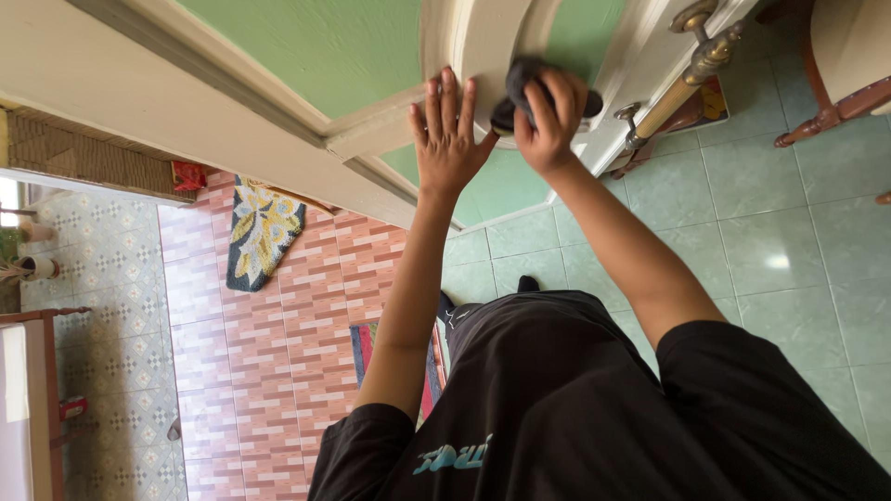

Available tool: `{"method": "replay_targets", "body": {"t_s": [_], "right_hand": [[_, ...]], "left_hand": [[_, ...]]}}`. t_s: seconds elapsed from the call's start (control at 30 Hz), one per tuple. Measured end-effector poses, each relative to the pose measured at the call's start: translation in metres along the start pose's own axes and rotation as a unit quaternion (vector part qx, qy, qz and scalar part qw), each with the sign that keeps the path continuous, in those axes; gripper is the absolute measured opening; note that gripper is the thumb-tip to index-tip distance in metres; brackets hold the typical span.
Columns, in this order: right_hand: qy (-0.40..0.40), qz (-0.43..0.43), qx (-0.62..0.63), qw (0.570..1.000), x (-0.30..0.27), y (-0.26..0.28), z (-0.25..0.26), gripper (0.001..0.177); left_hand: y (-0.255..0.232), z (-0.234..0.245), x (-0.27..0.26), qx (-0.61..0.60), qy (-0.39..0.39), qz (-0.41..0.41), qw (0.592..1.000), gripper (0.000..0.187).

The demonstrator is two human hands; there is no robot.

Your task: The person wipes a wooden door, a metal door handle, and a painted wall using a cloth, moving the cloth across the surfaces to clean them.

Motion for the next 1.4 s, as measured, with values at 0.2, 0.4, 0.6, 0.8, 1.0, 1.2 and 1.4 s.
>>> {"method": "replay_targets", "body": {"t_s": [0.2, 0.4, 0.6, 0.8, 1.0, 1.2, 1.4], "right_hand": [[0.097, -0.061, -0.022, 0.993, -0.092, -0.046, 0.002, 0.034], [0.072, -0.221, -0.016, 0.972, -0.127, -0.078, 0.018, 0.035], [0.063, -0.261, 0.065, 0.961, -0.103, -0.03, 0.004, 0.032], [0.096, -0.184, -0.004, 0.978, -0.099, -0.044, 0.0, 0.037], [0.187, -0.19, -0.116, 0.957, -0.154, -0.121, 0.025, 0.038], [0.136, -0.305, -0.1, 0.937, -0.19, -0.152, 0.034, 0.037], [-0.05, -0.511, -0.018, 0.858, -0.22, -0.136, 0.002, 0.024]], "left_hand": [[-0.004, 0.005, 0.001, 0.025, -0.039, -0.012, 0.999, 0.099], [-0.007, 0.0, 0.002, 0.031, -0.044, -0.003, 0.999, 0.099], [-0.02, -0.003, -0.001, 0.02, -0.05, 0.003, 0.999, 0.1], [-0.025, -0.016, -0.003, -0.007, -0.026, 0.031, 0.999, 0.105], [-0.028, -0.022, -0.002, 0.01, -0.037, 0.026, 0.999, 0.118], [-0.026, -0.031, -0.005, 0.015, -0.035, 0.028, 0.999, 0.12], [-0.022, -0.032, -0.015, 0.004, 0.019, 0.03, 0.999, 0.097]]}}
Point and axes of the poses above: each hand's wrist, its own x-axis towards the middle knuckle, its own z-axis out of the back of the hand, y = z × x, the point moved 8 cm from there along x, towards the middle knuckle, and after that the axes turned 10 degrees about -z, right-handed, at the moved point
